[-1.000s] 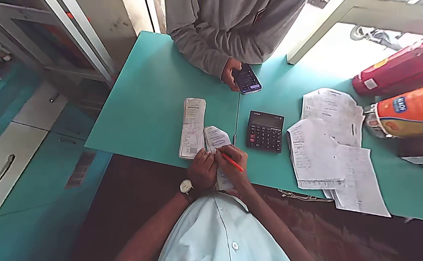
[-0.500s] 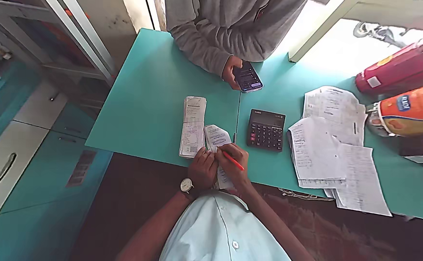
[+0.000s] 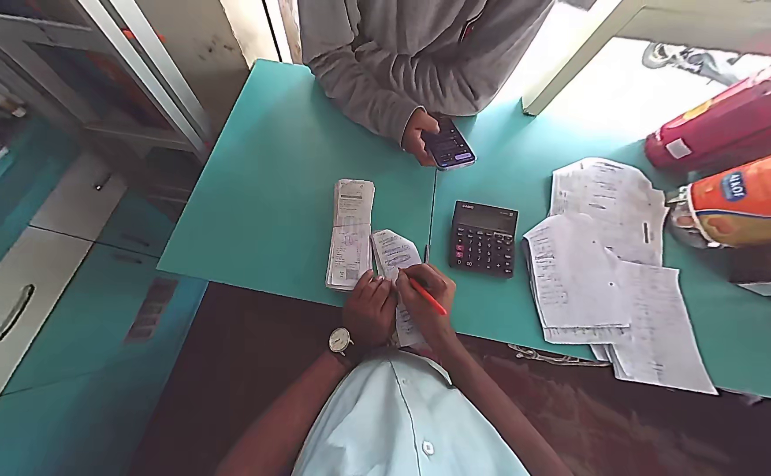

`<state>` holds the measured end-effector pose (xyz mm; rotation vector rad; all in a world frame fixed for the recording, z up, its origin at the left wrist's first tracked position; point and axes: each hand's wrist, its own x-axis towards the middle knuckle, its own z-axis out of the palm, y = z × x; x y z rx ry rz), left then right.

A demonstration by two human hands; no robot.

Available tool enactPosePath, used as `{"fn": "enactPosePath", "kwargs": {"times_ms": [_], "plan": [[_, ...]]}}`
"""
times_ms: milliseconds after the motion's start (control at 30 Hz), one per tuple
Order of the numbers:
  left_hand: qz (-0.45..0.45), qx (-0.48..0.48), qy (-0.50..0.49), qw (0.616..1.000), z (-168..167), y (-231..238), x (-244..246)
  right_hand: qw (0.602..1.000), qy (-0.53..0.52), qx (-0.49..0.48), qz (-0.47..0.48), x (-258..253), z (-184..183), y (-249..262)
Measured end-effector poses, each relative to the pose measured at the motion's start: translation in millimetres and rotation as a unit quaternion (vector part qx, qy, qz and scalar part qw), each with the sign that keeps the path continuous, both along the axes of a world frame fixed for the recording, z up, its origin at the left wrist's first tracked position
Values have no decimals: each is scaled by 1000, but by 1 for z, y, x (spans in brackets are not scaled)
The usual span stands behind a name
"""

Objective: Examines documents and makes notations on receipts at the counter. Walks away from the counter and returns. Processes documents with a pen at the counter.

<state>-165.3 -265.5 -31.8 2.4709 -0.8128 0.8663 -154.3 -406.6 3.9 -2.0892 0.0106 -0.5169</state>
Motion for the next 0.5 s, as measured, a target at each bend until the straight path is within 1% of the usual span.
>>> {"fn": "enactPosePath", "kwargs": {"times_ms": [367, 500], "plan": [[5, -5, 1, 1000, -1, -1, 0, 1000, 18, -24, 1, 0, 2, 0], [8, 5, 11, 1000, -3, -1, -1, 1000, -5, 24, -14, 0, -1, 0]]}}
